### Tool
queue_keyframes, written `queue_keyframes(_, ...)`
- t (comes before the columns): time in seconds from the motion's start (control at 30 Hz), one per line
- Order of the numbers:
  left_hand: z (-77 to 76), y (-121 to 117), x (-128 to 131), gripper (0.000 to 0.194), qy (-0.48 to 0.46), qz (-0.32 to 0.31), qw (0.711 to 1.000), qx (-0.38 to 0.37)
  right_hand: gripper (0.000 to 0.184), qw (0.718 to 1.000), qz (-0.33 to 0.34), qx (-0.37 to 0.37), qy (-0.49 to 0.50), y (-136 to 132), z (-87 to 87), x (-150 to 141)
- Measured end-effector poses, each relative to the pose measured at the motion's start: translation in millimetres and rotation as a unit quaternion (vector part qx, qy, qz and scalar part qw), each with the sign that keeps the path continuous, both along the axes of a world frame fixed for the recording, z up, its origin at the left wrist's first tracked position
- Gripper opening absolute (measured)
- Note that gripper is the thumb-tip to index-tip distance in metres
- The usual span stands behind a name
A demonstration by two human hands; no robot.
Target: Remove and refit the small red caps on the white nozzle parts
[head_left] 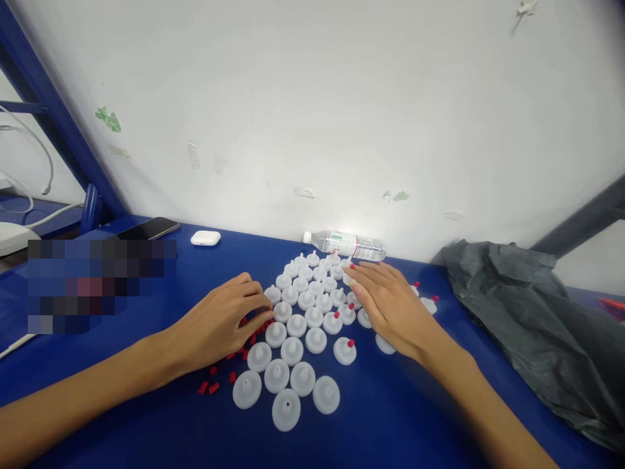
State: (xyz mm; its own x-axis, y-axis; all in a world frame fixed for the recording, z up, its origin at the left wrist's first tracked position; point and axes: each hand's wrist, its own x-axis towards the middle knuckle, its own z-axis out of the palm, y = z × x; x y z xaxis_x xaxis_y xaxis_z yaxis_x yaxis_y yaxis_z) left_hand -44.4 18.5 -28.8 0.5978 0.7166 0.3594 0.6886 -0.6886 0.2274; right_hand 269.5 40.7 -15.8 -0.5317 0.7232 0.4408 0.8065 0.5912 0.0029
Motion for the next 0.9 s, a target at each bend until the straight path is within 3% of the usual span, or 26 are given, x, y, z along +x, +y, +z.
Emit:
queue_keyframes(0.27,-3.1,-1.6,0.7,0.021,0.011,0.002,1.0,-0.019,0.042,0.999,0.003,-0.037,0.002,1.5,-2.0,0.6)
queue_keyframes(0.57,-1.4,-3.0,2.4,0.021,0.01,0.013,0.999,-0.039,0.043,0.999,-0.025,-0.017,0.041,3.2,3.6,2.8)
queue_keyframes(0.9,-2.7,-4.6,2.9,0.022,0.015,0.06,0.991,-0.116,0.058,0.991,-0.07,-0.102,0.059,27.9,-4.5,2.0)
